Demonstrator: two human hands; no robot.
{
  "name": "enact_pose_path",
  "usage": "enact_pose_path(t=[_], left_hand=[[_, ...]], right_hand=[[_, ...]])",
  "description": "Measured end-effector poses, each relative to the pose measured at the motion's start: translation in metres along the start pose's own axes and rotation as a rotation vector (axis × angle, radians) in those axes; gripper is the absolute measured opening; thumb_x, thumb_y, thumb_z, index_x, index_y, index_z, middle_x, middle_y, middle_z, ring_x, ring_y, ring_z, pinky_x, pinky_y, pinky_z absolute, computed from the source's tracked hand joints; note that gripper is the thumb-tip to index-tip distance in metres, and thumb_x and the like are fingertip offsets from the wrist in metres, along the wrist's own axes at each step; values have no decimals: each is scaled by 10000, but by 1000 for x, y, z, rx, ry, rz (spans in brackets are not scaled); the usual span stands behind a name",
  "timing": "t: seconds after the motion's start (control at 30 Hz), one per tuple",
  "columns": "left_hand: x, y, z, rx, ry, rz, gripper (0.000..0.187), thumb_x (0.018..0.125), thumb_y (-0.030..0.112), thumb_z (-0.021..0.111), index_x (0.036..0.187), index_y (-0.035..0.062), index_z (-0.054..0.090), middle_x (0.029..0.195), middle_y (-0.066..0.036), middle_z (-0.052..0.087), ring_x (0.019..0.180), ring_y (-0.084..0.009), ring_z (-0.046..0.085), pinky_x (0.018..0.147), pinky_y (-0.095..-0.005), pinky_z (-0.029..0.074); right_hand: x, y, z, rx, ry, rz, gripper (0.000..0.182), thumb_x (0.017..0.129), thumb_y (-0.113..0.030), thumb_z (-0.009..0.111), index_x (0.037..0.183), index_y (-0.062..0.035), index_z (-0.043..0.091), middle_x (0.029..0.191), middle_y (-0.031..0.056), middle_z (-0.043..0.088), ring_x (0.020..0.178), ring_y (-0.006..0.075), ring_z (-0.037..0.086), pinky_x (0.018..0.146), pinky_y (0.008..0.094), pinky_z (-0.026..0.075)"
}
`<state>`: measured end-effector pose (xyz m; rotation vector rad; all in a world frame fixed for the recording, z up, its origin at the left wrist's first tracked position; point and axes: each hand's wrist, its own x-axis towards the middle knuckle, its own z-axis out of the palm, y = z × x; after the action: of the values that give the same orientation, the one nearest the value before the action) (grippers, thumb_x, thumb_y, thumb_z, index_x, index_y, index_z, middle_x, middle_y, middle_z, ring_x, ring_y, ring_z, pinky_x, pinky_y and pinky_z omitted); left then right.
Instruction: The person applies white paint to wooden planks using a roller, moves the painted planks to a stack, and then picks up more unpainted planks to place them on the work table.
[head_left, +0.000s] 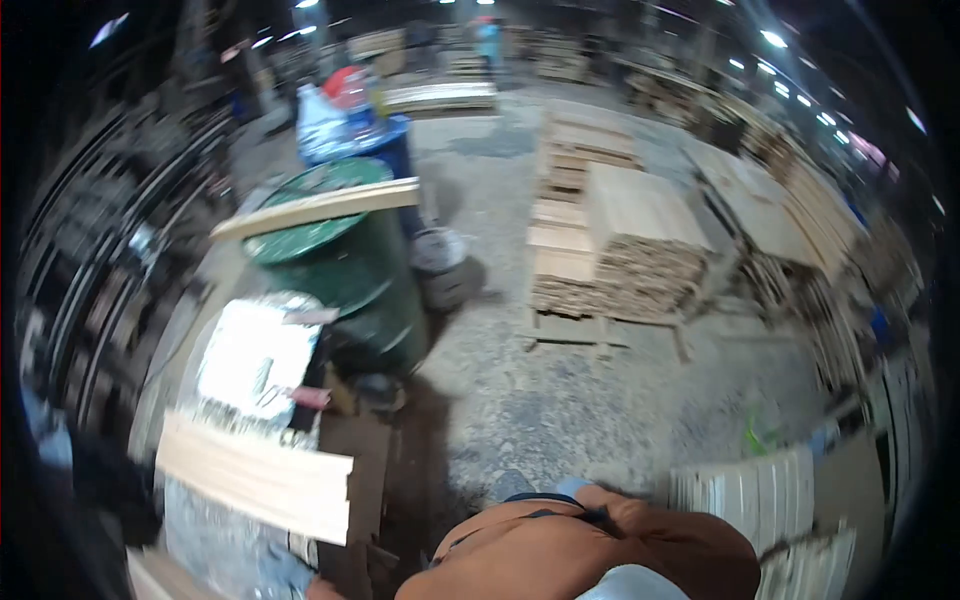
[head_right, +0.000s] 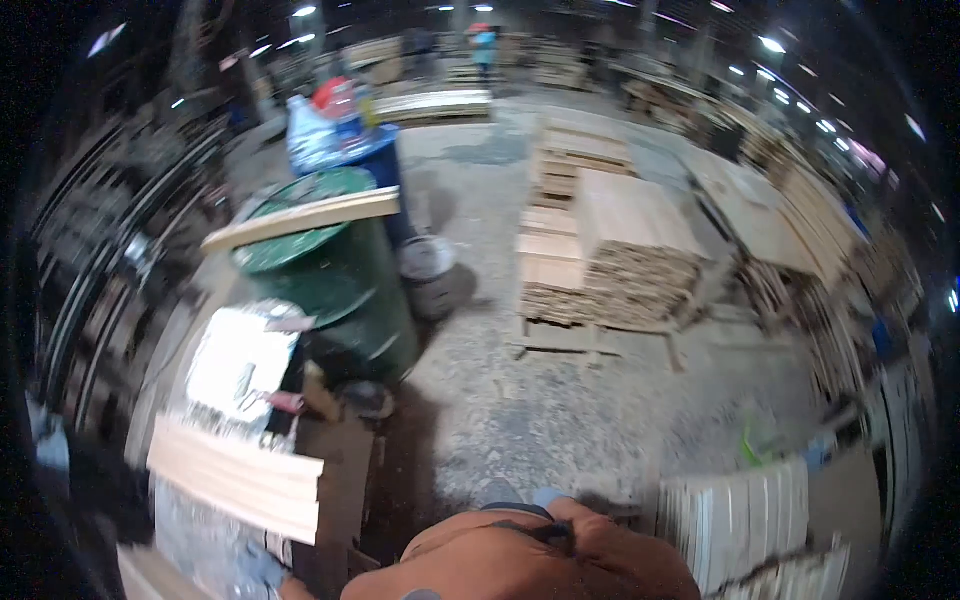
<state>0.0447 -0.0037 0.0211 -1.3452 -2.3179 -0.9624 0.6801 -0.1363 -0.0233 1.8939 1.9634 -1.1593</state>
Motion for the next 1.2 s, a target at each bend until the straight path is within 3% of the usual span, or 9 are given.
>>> enact_pose_path(t=[0.03, 0.07, 0.13, 0.33, 0.63, 0.8, 0.93, 1.07, 1.2], left_hand=[[1, 23, -12, 173, -50, -51, 352, 857, 298, 508, 1000, -4, 616, 977, -224, 609, 899, -397, 544, 808, -435, 438], [0, 47, -25, 120, -42, -108, 336, 849, 298, 496, 940, 3, 628, 945, -222, 605, 863, -400, 541, 775, -447, 433], [0, 61, -39, 143, -18, -118, 300, 828, 281, 514, 883, 9, 626, 885, -225, 588, 820, -392, 530, 740, -458, 421], [2, 55, -33, 44, -11, -135, 270, 819, 262, 520, 845, 5, 600, 859, -209, 555, 832, -378, 507, 737, -461, 404], [3, 59, -37, 19, -71, -178, 293, 816, 290, 520, 865, 15, 609, 900, -221, 565, 861, -385, 512, 767, -469, 402], [-1, 30, -9, 17, 11, -144, 297, 820, 311, 536, 895, 45, 641, 862, -209, 602, 818, -377, 531, 731, -458, 425], [-3, 30, -5, 38, 164, -59, 115, 763, 217, 606, 810, 134, 669, 832, -149, 624, 797, -343, 550, 731, -426, 439], [15, 51, -30, -45, 12, -289, 224, 768, 284, 573, 878, 117, 675, 875, -154, 627, 849, -322, 571, 776, -420, 444], [35, 57, -23, -93, 43, -149, 273, 777, 293, 543, 939, 113, 670, 887, -162, 628, 857, -339, 577, 784, -419, 452]], right_hand=[[45, 46, 46, -66, -95, 39, 357, 801, -349, 498, 981, -91, 665, 1049, 203, 608, 969, 382, 579, 811, 435, 458], [55, 53, 52, -2, -172, 231, 367, 806, -331, 491, 1029, -86, 649, 1064, 198, 606, 968, 377, 584, 820, 428, 460], [66, 56, 51, -41, -331, 270, 411, 819, -352, 509, 1135, -108, 607, 1162, 177, 572, 1054, 346, 555, 867, 420, 436], [52, 29, 18, -65, -378, 343, 493, 823, -377, 557, 1268, -170, 518, 1332, 108, 458, 1226, 281, 431, 938, 433, 374], [57, 18, 2, -145, -306, 237, 315, 822, -289, 526, 1016, -86, 670, 1090, 178, 607, 979, 370, 583, 763, 458, 457], [75, 37, 14, -116, -305, 264, 335, 827, -309, 508, 1040, -99, 660, 1124, 167, 593, 1011, 362, 569, 789, 441, 458], [76, 25, -3, -225, -348, 134, 353, 823, -322, 505, 1041, -88, 653, 1148, 156, 584, 1034, 360, 558, 821, 432, 455], [117, 37, -3, -328, -420, 56, 370, 827, -338, 507, 1046, -70, 640, 1130, 153, 592, 1012, 352, 565, 812, 425, 455], [157, 38, -6, -436, -466, -23, 390, 832, -354, 509, 1051, -53, 626, 1113, 150, 600, 989, 345, 572, 802, 419, 455]])
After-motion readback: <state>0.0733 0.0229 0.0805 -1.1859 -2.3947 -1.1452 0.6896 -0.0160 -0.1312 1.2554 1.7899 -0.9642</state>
